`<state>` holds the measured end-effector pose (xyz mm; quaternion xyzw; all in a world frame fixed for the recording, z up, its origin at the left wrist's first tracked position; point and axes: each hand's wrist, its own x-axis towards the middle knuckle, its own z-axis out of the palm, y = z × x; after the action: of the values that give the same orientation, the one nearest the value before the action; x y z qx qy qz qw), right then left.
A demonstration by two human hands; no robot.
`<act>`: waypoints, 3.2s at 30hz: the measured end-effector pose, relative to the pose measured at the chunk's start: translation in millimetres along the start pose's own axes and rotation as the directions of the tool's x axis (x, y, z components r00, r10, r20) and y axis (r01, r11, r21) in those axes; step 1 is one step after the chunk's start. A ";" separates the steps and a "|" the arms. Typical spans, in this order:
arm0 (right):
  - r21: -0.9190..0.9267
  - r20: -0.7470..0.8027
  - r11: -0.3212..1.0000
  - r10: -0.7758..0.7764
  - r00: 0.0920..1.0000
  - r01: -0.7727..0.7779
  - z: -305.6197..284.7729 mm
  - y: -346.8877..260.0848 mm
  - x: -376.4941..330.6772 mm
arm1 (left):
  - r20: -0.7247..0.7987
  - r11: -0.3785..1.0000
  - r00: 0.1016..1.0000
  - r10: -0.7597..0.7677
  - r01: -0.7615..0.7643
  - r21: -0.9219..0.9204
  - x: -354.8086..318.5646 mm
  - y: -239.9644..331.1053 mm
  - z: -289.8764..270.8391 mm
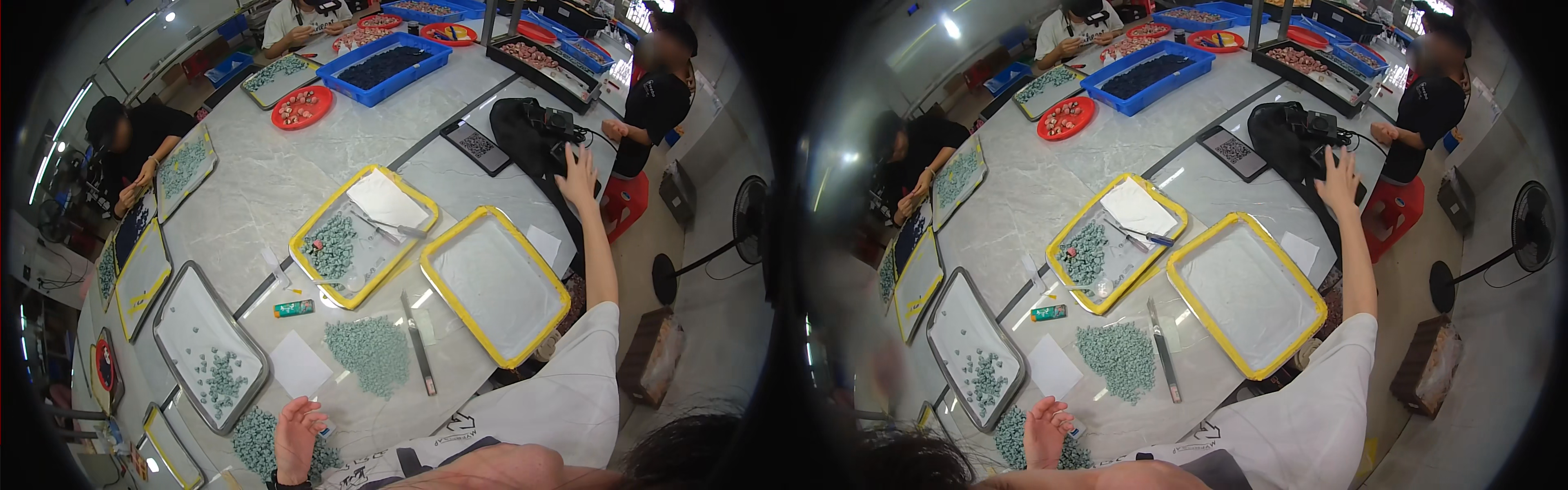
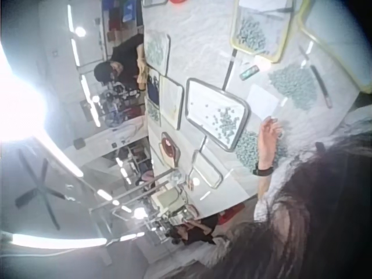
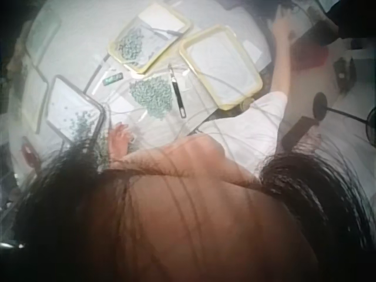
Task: Applying glue to small green plastic components and assembling them.
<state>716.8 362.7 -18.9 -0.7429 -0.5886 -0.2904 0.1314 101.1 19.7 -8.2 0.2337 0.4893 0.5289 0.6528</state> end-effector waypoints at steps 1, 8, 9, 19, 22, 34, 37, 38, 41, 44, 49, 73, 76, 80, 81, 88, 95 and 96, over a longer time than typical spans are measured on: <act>0.036 -0.163 0.994 -0.096 0.982 0.103 -5.9 -17.5 7.6 | 0.001 1.000 1.000 0.019 -0.019 0.014 0.7 0.9 -0.3; 0.338 0.381 0.941 -0.134 0.915 -0.003 -11.2 -151.0 28.2 | -0.009 0.992 0.993 0.121 -0.121 0.033 -12.1 -2.2 -17.7; 0.343 0.370 0.939 -0.111 0.923 -0.025 -1.0 -145.3 29.6 | 0.013 0.991 0.992 0.129 -0.129 0.019 -9.8 -8.9 -27.4; 0.399 0.474 0.915 -0.147 0.868 -0.063 35.8 -130.7 50.6 | 0.064 0.994 0.997 0.048 -0.042 -0.101 -12.6 -51.3 -99.1; 0.353 0.584 0.916 -0.054 0.810 -0.193 40.6 -109.6 50.4 | 0.044 0.990 0.998 0.051 -0.045 -0.136 -19.5 -48.6 -99.0; 0.345 0.061 0.857 -0.428 0.902 0.383 -43.9 -97.2 20.4 | -0.464 0.986 0.878 0.115 -0.159 -0.056 -64.5 -26.5 -111.5; 0.194 0.021 0.867 -0.471 0.882 0.459 -47.5 -34.4 37.0 | -0.466 0.919 0.817 0.340 -0.393 -0.019 -97.5 3.1 -65.3; 0.097 0.005 0.908 -0.411 0.912 0.409 -45.7 -16.2 45.5 | -0.524 0.905 0.751 0.402 -0.412 0.104 -103.8 0.7 -69.1; -0.206 -0.082 0.971 -0.137 0.987 0.118 -54.2 35.8 61.7 | -0.598 0.866 0.629 0.497 -0.398 0.302 -111.3 -1.7 -82.3; -0.173 -0.353 0.984 -0.098 0.930 0.038 -74.9 34.5 55.2 | -0.651 0.842 0.535 0.539 -0.358 0.404 -118.4 -10.3 -93.3; 0.218 0.113 0.610 0.760 0.641 -0.762 3.5 59.7 48.9 | -0.709 0.846 0.467 0.529 -0.353 0.399 -110.1 -22.6 -109.9; 0.298 -0.330 0.931 0.308 0.892 -0.211 -23.7 34.7 3.2 | -0.717 0.747 0.215 0.663 -0.141 0.649 -130.7 -88.2 -128.1; 0.380 -0.585 0.856 -0.072 0.808 0.351 -169.6 -48.3 21.8 | -0.433 0.423 0.003 0.901 0.217 0.880 -133.1 -103.4 -102.6; 0.114 -0.830 0.504 -0.425 0.362 0.856 -356.3 -145.2 -7.3 | -0.259 0.251 -0.018 0.966 0.327 0.911 -131.6 -75.2 -63.6; 0.013 -0.851 0.373 -0.483 0.206 0.928 -397.5 -156.6 -20.5 | -0.264 0.250 -0.001 0.965 0.324 0.912 -130.9 -73.8 -61.8; -0.150 -0.988 0.441 -0.089 -0.123 0.885 -478.2 -102.3 -97.8 | -0.368 0.368 -0.060 0.928 0.309 0.877 -132.6 -99.8 -119.1; -0.021 -0.916 0.449 0.349 -0.197 0.893 -453.8 -123.6 -159.3 | -0.337 0.326 -0.045 0.940 -0.164 0.931 -179.5 -38.9 -108.5; -0.006 -0.920 0.459 0.347 -0.185 0.889 -446.3 -130.2 -169.7 | -0.220 0.210 -0.003 0.975 -0.289 0.934 -184.7 -5.7 -100.6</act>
<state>446.0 23.0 218.1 0.0853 -0.5226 -0.4496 0.7193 21.7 -173.4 17.9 0.3729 0.6805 0.5998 -0.1953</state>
